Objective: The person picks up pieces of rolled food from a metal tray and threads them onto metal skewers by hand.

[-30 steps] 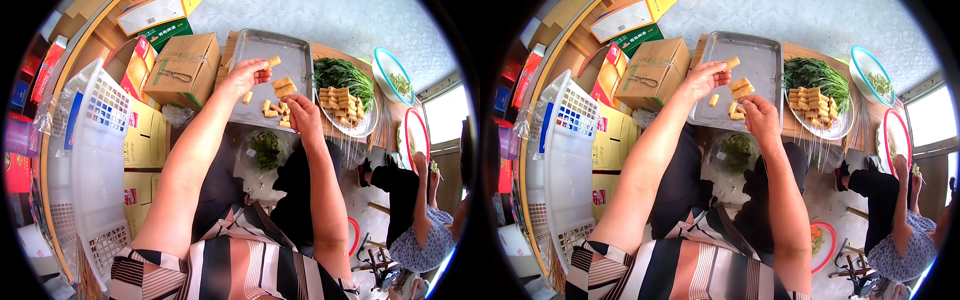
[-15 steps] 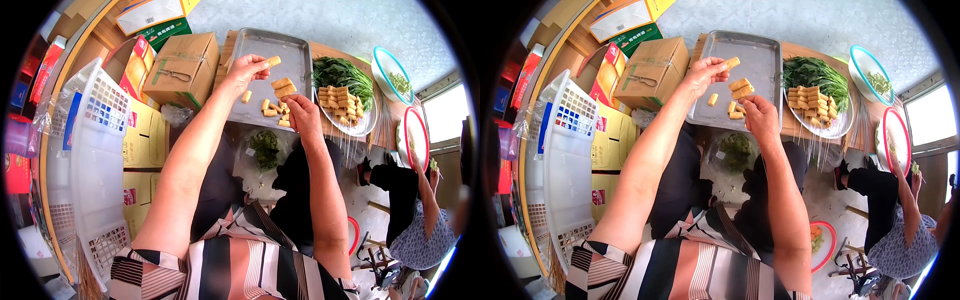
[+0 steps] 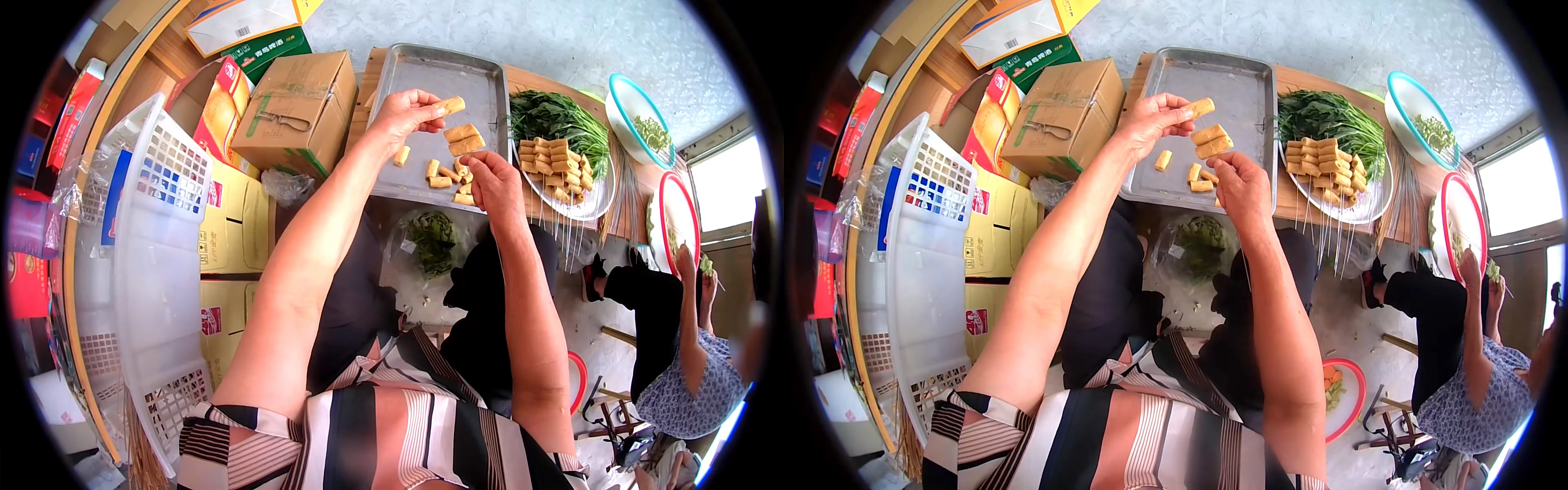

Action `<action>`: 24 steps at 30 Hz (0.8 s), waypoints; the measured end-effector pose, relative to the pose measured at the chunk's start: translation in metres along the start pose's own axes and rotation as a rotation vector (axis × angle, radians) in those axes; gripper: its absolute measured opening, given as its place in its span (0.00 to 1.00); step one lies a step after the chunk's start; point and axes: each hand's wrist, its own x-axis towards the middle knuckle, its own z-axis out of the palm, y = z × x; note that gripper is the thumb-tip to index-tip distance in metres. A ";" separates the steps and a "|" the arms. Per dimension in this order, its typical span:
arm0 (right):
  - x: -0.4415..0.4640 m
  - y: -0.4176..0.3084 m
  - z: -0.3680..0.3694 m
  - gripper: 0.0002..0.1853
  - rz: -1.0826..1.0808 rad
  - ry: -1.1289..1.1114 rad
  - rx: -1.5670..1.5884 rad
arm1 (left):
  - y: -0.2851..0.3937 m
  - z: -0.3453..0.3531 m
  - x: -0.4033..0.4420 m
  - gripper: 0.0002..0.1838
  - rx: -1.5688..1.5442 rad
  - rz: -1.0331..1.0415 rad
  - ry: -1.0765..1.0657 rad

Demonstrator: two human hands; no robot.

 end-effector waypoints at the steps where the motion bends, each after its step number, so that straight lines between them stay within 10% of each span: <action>1: 0.000 0.001 0.000 0.11 -0.003 -0.002 0.003 | 0.000 0.000 0.000 0.12 0.004 0.001 -0.007; 24: 0.005 0.006 -0.001 0.08 -0.034 0.002 0.008 | 0.001 0.015 -0.009 0.08 -0.059 0.058 -0.097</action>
